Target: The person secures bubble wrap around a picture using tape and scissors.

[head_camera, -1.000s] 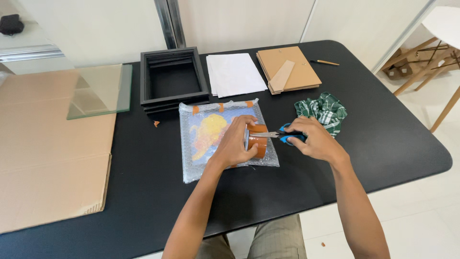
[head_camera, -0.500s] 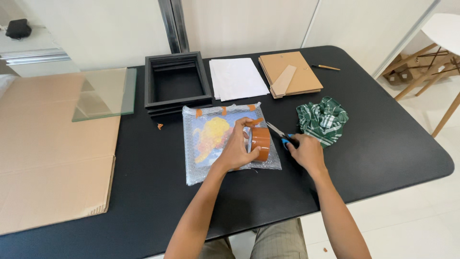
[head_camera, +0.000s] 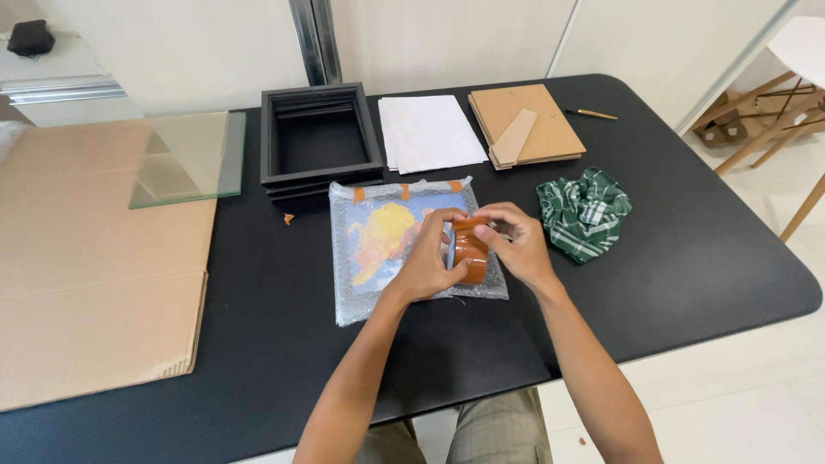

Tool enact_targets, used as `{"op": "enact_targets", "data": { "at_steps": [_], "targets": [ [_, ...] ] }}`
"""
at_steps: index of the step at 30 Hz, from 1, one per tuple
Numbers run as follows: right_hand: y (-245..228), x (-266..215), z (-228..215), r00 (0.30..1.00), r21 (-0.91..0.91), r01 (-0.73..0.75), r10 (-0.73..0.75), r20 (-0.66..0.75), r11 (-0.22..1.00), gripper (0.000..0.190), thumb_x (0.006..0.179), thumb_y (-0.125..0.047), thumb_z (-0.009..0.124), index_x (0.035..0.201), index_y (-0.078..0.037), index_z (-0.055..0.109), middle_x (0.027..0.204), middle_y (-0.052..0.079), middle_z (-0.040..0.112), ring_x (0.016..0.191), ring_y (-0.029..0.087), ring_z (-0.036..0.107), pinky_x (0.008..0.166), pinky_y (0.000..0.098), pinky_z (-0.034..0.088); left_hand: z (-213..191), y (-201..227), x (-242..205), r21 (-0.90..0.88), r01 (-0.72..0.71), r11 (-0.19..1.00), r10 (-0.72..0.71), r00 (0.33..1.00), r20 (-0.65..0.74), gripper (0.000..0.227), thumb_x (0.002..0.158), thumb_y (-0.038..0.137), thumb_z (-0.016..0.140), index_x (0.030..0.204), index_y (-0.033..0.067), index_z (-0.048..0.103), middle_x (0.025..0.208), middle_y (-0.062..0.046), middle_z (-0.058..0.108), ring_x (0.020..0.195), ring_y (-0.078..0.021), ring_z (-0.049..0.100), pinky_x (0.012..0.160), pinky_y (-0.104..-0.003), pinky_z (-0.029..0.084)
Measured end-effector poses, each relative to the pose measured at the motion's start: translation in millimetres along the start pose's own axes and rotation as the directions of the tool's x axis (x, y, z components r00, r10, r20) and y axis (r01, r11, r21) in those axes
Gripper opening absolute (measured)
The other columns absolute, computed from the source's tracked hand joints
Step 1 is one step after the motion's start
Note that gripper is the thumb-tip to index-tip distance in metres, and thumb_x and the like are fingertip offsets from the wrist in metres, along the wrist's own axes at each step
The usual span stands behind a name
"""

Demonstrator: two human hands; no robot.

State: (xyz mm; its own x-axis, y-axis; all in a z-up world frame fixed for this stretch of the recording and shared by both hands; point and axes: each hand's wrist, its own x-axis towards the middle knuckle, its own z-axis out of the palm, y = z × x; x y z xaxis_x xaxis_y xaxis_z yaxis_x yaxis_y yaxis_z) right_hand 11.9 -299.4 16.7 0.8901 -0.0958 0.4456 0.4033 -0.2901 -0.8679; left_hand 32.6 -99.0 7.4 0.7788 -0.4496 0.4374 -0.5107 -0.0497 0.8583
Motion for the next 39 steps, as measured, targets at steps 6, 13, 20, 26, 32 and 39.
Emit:
{"op": "enact_targets", "data": {
  "at_steps": [6, 13, 20, 26, 32, 39],
  "targets": [
    [1, -17, 26, 0.911, -0.126, 0.029, -0.078, -0.404, 0.992, 0.008, 0.098, -0.011, 0.081, 0.105, -0.008, 0.080, 0.104, 0.005, 0.071, 0.092, 0.012, 0.064, 0.079, 0.0271, 0.051, -3, -1, -4, -0.043, -0.045, 0.998, 0.044, 0.998, -0.035, 0.094, 0.078, 0.020, 0.081, 0.159, 0.0078, 0.034, 0.143, -0.017, 0.055, 0.128, -0.0306, 0.057, 0.098, -0.040, 0.052],
    [-11, -41, 37, 0.918, 0.238, -0.316, 0.359, -0.167, 0.918, 0.078, 0.093, -0.010, 0.079, 0.158, -0.005, 0.035, 0.094, 0.009, 0.070, 0.083, 0.016, 0.072, 0.073, 0.0268, 0.054, -11, 10, -10, 0.040, -0.092, 0.995, 0.094, 0.994, -0.059, 0.099, 0.082, 0.019, 0.082, 0.163, 0.0026, 0.027, 0.145, -0.020, 0.057, 0.136, -0.0342, 0.056, 0.106, -0.044, 0.052],
    [-14, -25, 57, 0.999, -0.137, -0.031, 0.029, -0.014, 0.990, 0.085, 0.091, -0.011, 0.081, 0.162, -0.011, 0.033, 0.082, 0.007, 0.074, 0.076, 0.022, 0.073, 0.073, 0.0343, 0.059, -87, -10, -62, 0.503, -0.156, 0.850, 0.166, 0.986, 0.025, 0.040, 0.089, 0.051, 0.074, 0.108, 0.0163, 0.072, 0.102, -0.004, 0.069, 0.103, -0.0272, 0.067, 0.093, -0.041, 0.052],
    [-41, -7, 120, 0.945, -0.361, 0.246, -0.139, 0.297, 0.900, 0.081, 0.093, -0.029, 0.076, 0.162, -0.018, 0.035, 0.099, 0.008, 0.078, 0.084, 0.034, 0.077, 0.070, 0.0492, 0.063, -106, -20, -133, 0.860, -0.245, 0.447, 0.120, 0.970, 0.214, 0.070, 0.070, 0.068, 0.080, 0.114, 0.0162, 0.067, 0.111, -0.005, 0.060, 0.106, -0.0264, 0.056, 0.090, -0.041, 0.045],
    [1, 16, 220, 0.707, -0.440, 0.692, -0.414, 0.573, 0.572, 0.075, 0.098, -0.047, 0.062, 0.165, -0.023, 0.037, 0.103, 0.005, 0.078, 0.092, 0.031, 0.076, 0.082, 0.0483, 0.061, -105, -36, -158, 0.890, -0.309, 0.334, 0.258, 0.939, 0.229, 0.049, 0.089, 0.041, 0.073, 0.125, 0.0089, 0.063, 0.116, -0.015, 0.059, 0.113, -0.0361, 0.058, 0.089, -0.042, 0.047],
    [-17, 23, 280, 0.534, -0.279, 0.816, -0.476, 0.698, 0.506, 0.067, 0.097, -0.031, 0.066, 0.158, -0.017, 0.043, 0.097, 0.009, 0.078, 0.089, 0.033, 0.075, 0.081, 0.0468, 0.062, -127, -37, -181, 0.921, -0.272, 0.279, 0.245, 0.947, 0.206, 0.027, 0.099, 0.032, 0.064, 0.113, 0.0084, 0.065, 0.110, -0.011, 0.059, 0.106, -0.0304, 0.059, 0.081, -0.037, 0.049]
  ]
}}
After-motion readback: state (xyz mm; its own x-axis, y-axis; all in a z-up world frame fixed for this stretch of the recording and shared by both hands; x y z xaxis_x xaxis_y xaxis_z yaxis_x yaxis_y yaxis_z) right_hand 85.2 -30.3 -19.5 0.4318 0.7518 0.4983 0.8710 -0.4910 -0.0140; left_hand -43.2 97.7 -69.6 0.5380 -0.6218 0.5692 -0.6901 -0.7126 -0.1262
